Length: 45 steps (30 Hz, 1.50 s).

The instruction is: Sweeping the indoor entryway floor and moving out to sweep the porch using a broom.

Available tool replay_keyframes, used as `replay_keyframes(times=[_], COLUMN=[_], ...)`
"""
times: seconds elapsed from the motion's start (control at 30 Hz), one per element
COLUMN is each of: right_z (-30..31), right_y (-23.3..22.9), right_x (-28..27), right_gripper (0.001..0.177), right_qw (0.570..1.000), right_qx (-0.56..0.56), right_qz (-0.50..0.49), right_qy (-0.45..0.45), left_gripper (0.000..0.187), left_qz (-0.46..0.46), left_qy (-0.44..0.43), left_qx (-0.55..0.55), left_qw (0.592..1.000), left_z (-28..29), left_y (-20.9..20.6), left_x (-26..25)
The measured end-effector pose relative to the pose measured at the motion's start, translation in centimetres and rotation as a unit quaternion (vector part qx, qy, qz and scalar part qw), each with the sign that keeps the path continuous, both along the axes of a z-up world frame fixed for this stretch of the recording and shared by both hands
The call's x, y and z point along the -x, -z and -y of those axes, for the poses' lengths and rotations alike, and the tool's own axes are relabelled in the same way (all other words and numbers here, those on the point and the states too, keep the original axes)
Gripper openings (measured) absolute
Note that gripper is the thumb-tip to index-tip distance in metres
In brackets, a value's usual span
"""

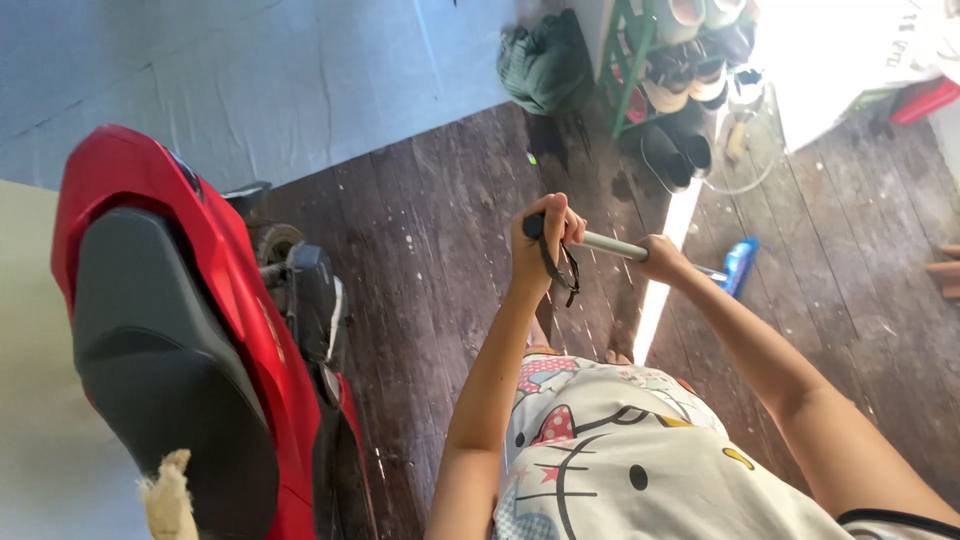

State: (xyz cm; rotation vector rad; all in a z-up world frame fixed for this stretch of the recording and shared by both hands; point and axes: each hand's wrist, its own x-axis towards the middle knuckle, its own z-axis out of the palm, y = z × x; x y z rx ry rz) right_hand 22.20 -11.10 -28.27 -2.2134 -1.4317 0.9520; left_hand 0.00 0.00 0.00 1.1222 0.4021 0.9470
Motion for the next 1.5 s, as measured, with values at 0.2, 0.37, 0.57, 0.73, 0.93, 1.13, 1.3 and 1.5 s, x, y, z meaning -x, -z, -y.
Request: replay_keyframes(times=[0.2,0.37,0.57,0.73,0.93,1.13,1.3,1.5], right_z=[-12.0,-21.3,-30.8,-33.0,-36.6,-35.2,-32.7,-28.5], right_y=[-0.8,-2.2,-3.0,-7.2,-4.6,-12.4,-13.9,-14.6], right_x=[6.3,12.2,16.1,19.5,18.5,20.1,18.8,16.0], right_gripper=[0.011,0.007,0.014,0.019,0.033,0.033,0.021,0.023], right_qw=[0.998,0.972,0.951,0.864,0.853,0.859,0.934,0.989], right_qx=[-0.054,-0.221,-0.291,-0.48,-0.513,-0.503,-0.358,-0.147], right_qz=[-0.029,-0.023,-0.101,-0.135,-0.087,-0.082,-0.007,0.02], right_qy=[-0.031,-0.076,-0.03,0.067,0.035,0.047,0.007,-0.015], left_gripper=[0.049,0.037,0.015,0.006,0.01,0.015,0.027,0.052], left_qz=[-0.036,-0.049,-0.056,-0.13,-0.125,-0.11,0.085,0.002], left_qy=[-0.055,-0.096,-0.009,-0.005,0.079,0.1,0.095,0.015], left_qx=[-0.035,-0.07,-0.095,-0.328,-0.471,-0.455,-0.172,-0.159], left_qw=[0.997,0.992,0.994,0.936,0.87,0.878,0.977,0.987], left_z=[-7.3,-12.8,-16.5,-17.3,-17.0,-21.2,-26.3,-32.9], left_y=[-3.8,-4.6,-3.8,-4.2,-5.6,-10.7,-12.8,-9.5], left_x=[4.6,8.6,10.6,9.7,9.8,13.2,14.2,11.7])
